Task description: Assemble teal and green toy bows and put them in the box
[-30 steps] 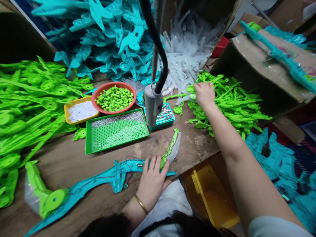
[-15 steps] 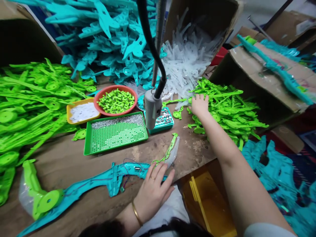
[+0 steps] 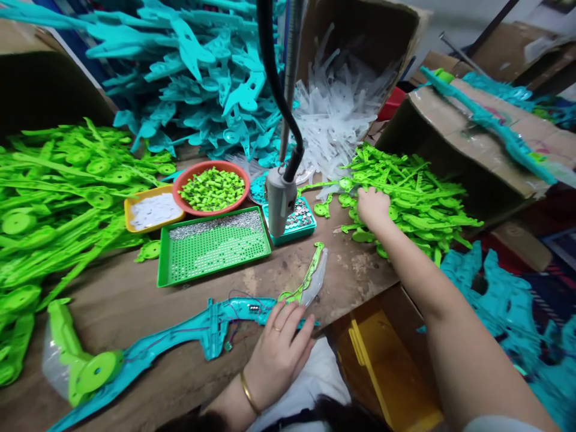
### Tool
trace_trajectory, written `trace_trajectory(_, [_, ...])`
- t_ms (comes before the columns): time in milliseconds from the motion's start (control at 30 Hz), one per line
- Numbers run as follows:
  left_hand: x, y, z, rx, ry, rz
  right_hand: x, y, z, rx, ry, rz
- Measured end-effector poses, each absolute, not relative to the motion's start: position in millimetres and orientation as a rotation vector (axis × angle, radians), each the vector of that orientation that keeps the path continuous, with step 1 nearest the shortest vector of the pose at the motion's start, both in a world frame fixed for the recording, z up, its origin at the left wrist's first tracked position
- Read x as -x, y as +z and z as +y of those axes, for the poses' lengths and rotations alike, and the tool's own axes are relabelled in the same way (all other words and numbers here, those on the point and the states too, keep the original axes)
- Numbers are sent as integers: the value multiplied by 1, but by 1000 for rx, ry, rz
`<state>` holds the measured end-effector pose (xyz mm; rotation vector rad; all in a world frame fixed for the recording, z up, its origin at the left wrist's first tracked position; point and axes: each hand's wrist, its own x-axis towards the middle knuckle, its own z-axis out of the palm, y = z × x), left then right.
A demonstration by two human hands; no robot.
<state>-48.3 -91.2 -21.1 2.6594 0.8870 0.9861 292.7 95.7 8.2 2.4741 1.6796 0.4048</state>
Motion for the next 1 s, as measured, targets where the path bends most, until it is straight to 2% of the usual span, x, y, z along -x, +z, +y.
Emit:
trace_trajectory(267, [49,-24,-100,-2646,956,801,-333,36,71,-2612,200,1492])
trace_trajectory(500, [54,-22,-113,-2672,1001,794,-306,10,90,-2531,233,1840])
trace_trajectory(600, [63,-24,-113,-2676,1029,827,-304,17,98,-2577,200,1945])
trace_trajectory(700, [68,-26,-109,-2648,1051,839,-318,53,94,-2831,368,1943])
trace_trajectory(833, [65,-21,-104,-2356,1072,880,-337,118,57,-3298,863,1847])
trace_trajectory(867, [62,-19,-103,-2205,1058,911,-334,128,43,-3543,834,2026])
trace_trajectory(933, [53,-14,-101,-1819,996,948,-312,133,13,-3698,240,2578])
trace_trajectory(1000, [44,-10,-99,-1381,878,876,-277,117,-17,-3487,-819,2776])
